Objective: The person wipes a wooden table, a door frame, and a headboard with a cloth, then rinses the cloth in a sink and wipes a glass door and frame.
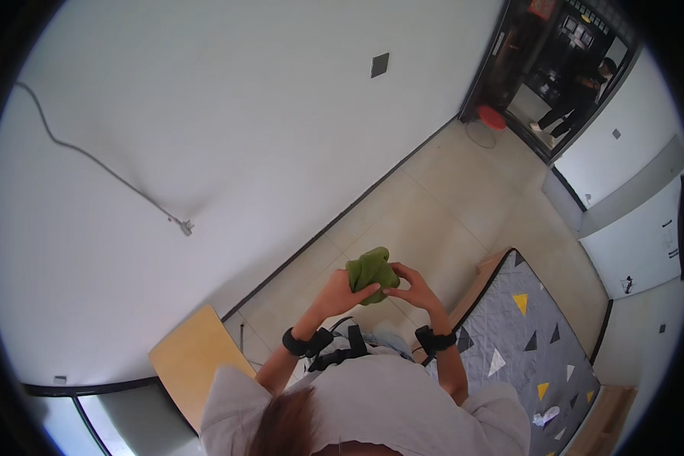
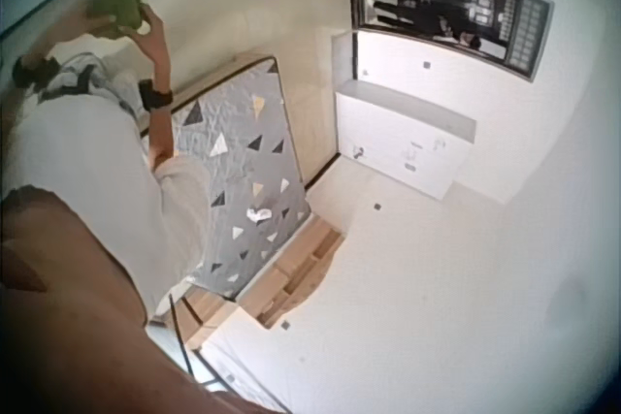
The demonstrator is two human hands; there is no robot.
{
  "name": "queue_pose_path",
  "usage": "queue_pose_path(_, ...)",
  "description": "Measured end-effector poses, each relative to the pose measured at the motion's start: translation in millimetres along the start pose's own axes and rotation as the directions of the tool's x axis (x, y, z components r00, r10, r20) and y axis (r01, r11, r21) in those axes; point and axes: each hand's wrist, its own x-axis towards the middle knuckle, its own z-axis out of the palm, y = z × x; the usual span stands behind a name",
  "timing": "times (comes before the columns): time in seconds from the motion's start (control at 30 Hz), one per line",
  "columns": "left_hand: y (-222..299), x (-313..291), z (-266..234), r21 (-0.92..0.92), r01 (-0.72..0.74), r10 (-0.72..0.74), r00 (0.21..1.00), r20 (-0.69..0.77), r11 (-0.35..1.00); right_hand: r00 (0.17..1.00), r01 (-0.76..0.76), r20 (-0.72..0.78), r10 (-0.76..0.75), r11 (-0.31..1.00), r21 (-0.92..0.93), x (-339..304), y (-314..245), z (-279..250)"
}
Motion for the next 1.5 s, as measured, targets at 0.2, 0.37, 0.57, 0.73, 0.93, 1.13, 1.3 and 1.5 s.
queue_pose_path(0.2,-18.2,42.7,-1.2,-0.094,0.078,-0.084,0.994,-0.065,0.992,0.982,-0.064,0.172,0.078,0.994,-0.087,38.1,16.7,-39.2)
queue_pose_path(0.37,-15.6,87.0,-16.4,0.232,0.122,-0.15,0.983,0.107,0.965,0.996,0.035,0.077,-0.034,0.999,-0.015,85.9,8.5,-77.4)
queue_pose_path(0.57,-24.4,159.6,-6.7,0.39,-0.091,0.02,0.983,0.182,0.916,0.874,0.371,0.383,-0.298,0.92,-0.13,164.5,-1.3,-125.9)
queue_pose_path(0.73,-4.7,232.4,-5.5,0.425,-0.028,-0.115,0.945,0.307,0.905,0.783,0.237,0.592,-0.19,0.971,-0.002,223.5,0.7,-188.6)
queue_pose_path(0.93,-6.4,295.3,-8.1,0.591,0.037,-0.088,0.994,0.058,0.806,0.812,0.103,0.584,-0.005,0.986,-0.134,269.9,4.8,-242.5)
queue_pose_path(1.13,-4.1,365.4,-16.8,0.373,0.165,-0.022,0.933,-0.358,0.913,0.904,0.413,0.222,-0.364,0.879,-0.24,314.5,27.8,-271.9)
queue_pose_path(1.3,-28.5,419.5,-25.1,0.348,0.061,0.178,0.769,-0.615,0.935,0.943,0.322,0.056,-0.328,0.858,-0.4,361.2,28.8,-299.3)
queue_pose_path(1.5,-50.8,488.4,-46.0,0.47,0.082,0.308,0.656,-0.689,0.879,0.876,0.377,-0.083,-0.475,0.781,-0.498,424.5,38.8,-322.3)
